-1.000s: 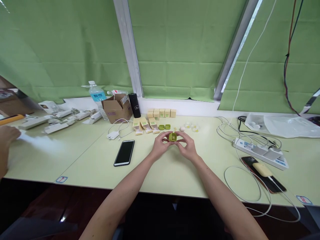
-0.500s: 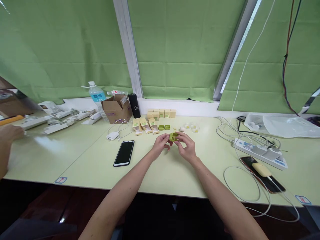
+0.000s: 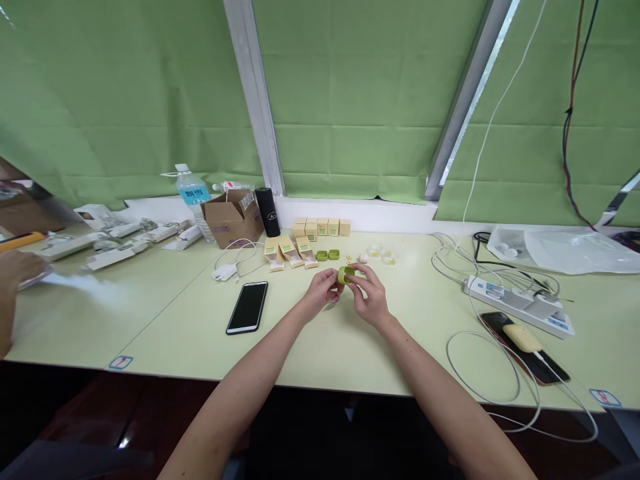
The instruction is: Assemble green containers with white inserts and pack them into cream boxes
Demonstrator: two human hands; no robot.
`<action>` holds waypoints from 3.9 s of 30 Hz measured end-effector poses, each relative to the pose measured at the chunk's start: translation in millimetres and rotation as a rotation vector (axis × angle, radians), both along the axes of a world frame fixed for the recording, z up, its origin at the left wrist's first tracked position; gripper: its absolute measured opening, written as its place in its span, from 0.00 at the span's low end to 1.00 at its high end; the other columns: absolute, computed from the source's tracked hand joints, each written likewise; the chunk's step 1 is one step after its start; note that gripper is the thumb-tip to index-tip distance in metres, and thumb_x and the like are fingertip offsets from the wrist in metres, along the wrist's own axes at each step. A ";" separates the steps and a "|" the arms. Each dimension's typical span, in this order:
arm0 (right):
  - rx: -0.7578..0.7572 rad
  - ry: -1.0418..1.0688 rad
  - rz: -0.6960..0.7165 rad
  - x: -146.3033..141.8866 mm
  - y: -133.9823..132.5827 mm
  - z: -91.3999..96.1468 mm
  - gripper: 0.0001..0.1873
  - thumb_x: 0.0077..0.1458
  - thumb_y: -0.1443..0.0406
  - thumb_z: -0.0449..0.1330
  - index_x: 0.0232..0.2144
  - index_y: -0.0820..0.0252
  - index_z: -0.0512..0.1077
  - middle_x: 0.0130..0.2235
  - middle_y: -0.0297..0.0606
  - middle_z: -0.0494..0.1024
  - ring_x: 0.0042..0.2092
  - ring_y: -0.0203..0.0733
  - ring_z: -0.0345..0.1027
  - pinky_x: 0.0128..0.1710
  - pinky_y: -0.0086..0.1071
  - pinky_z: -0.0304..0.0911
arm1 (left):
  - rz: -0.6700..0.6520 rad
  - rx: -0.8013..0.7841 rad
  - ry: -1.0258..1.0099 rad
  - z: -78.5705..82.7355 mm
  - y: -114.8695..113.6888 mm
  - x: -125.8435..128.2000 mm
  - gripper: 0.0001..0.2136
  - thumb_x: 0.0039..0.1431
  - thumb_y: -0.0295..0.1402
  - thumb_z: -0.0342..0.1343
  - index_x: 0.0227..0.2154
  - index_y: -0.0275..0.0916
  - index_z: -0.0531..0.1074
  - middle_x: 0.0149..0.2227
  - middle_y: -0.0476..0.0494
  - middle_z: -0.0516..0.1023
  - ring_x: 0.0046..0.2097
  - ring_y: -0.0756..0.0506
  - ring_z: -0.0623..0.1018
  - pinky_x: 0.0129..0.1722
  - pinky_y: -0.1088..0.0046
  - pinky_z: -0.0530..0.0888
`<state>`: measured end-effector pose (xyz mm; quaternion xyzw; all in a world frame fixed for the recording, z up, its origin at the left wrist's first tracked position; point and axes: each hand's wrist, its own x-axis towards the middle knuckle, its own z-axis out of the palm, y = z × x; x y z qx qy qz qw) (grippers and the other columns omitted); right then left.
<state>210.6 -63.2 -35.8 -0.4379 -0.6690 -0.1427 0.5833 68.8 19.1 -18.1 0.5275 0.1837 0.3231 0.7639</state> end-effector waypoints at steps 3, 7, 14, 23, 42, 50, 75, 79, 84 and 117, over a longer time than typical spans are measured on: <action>-0.014 0.007 -0.008 -0.5 -0.2 -0.5 0.15 0.65 0.68 0.55 0.50 0.52 0.76 0.54 0.49 0.75 0.55 0.52 0.73 0.52 0.52 0.74 | -0.005 -0.004 -0.010 0.2 -0.2 -0.4 0.18 0.53 0.46 0.67 0.30 0.37 0.69 0.23 0.50 0.69 0.23 0.53 0.68 0.18 0.80 0.60; -0.007 0.015 -0.009 -1.0 -0.9 0.2 0.15 0.65 0.69 0.54 0.50 0.52 0.76 0.54 0.49 0.75 0.55 0.52 0.73 0.52 0.51 0.74 | -0.043 -0.013 -0.049 1.2 -1.1 -2.0 0.19 0.54 0.48 0.66 0.31 0.37 0.69 0.25 0.49 0.70 0.25 0.52 0.70 0.19 0.79 0.62; -0.014 -0.029 -0.018 -1.4 -1.6 -0.6 0.17 0.66 0.68 0.52 0.53 0.52 0.74 0.55 0.50 0.73 0.56 0.53 0.71 0.51 0.52 0.75 | -0.045 0.013 -0.051 3.4 -3.6 -2.6 0.18 0.53 0.45 0.68 0.31 0.37 0.69 0.25 0.49 0.70 0.25 0.53 0.68 0.22 0.78 0.63; -0.042 -0.029 0.017 -3.8 0.7 -2.7 0.20 0.68 0.68 0.49 0.56 0.52 0.72 0.56 0.52 0.69 0.57 0.54 0.69 0.41 0.47 0.78 | -0.041 -0.007 -0.025 5.2 -2.5 -2.0 0.17 0.52 0.43 0.68 0.29 0.37 0.67 0.24 0.50 0.70 0.23 0.53 0.67 0.21 0.79 0.60; -0.017 -0.071 -0.019 -4.5 -1.2 0.4 0.14 0.67 0.68 0.52 0.50 0.53 0.74 0.54 0.51 0.73 0.56 0.54 0.70 0.51 0.53 0.74 | -0.010 -0.055 -0.030 3.2 -1.1 -1.3 0.18 0.49 0.43 0.69 0.30 0.37 0.68 0.22 0.52 0.68 0.22 0.54 0.66 0.20 0.80 0.58; 0.016 -0.053 0.041 -6.8 -1.2 2.1 0.15 0.66 0.71 0.51 0.49 0.54 0.73 0.55 0.52 0.70 0.56 0.51 0.69 0.42 0.44 0.77 | -0.012 -0.060 -0.027 -0.3 1.7 -1.3 0.19 0.50 0.44 0.69 0.30 0.38 0.67 0.22 0.51 0.69 0.22 0.53 0.67 0.20 0.80 0.58; -0.337 0.621 0.275 -1.2 2.6 2.8 0.23 0.58 0.60 0.64 0.52 0.49 0.60 0.55 0.44 0.75 0.57 0.47 0.73 0.58 0.49 0.70 | 0.280 0.409 -0.037 -15.3 10.1 7.5 0.22 0.48 0.31 0.69 0.46 0.41 0.71 0.50 0.40 0.76 0.49 0.44 0.77 0.46 0.66 0.76; -0.346 0.547 -0.074 21.3 0.7 9.8 0.16 0.57 0.61 0.61 0.48 0.52 0.66 0.52 0.44 0.76 0.54 0.48 0.71 0.51 0.46 0.73 | 0.297 0.417 -0.064 -13.7 8.3 6.5 0.21 0.50 0.30 0.67 0.46 0.42 0.69 0.51 0.41 0.75 0.49 0.43 0.79 0.46 0.65 0.77; -0.663 0.351 -0.483 58.2 3.1 15.3 0.11 0.55 0.64 0.57 0.42 0.55 0.73 0.47 0.41 0.79 0.46 0.47 0.72 0.46 0.41 0.69 | 0.315 0.435 -0.015 -17.6 10.3 6.7 0.21 0.50 0.29 0.66 0.47 0.42 0.70 0.50 0.40 0.75 0.47 0.44 0.78 0.40 0.68 0.77; -0.586 0.863 0.187 23.3 2.0 8.8 0.29 0.45 0.44 0.69 0.39 0.59 0.78 0.41 0.42 0.83 0.42 0.47 0.74 0.38 0.36 0.67 | 0.283 0.498 -0.010 -13.9 8.8 4.4 0.21 0.52 0.30 0.65 0.49 0.42 0.71 0.54 0.38 0.77 0.56 0.40 0.74 0.48 0.65 0.74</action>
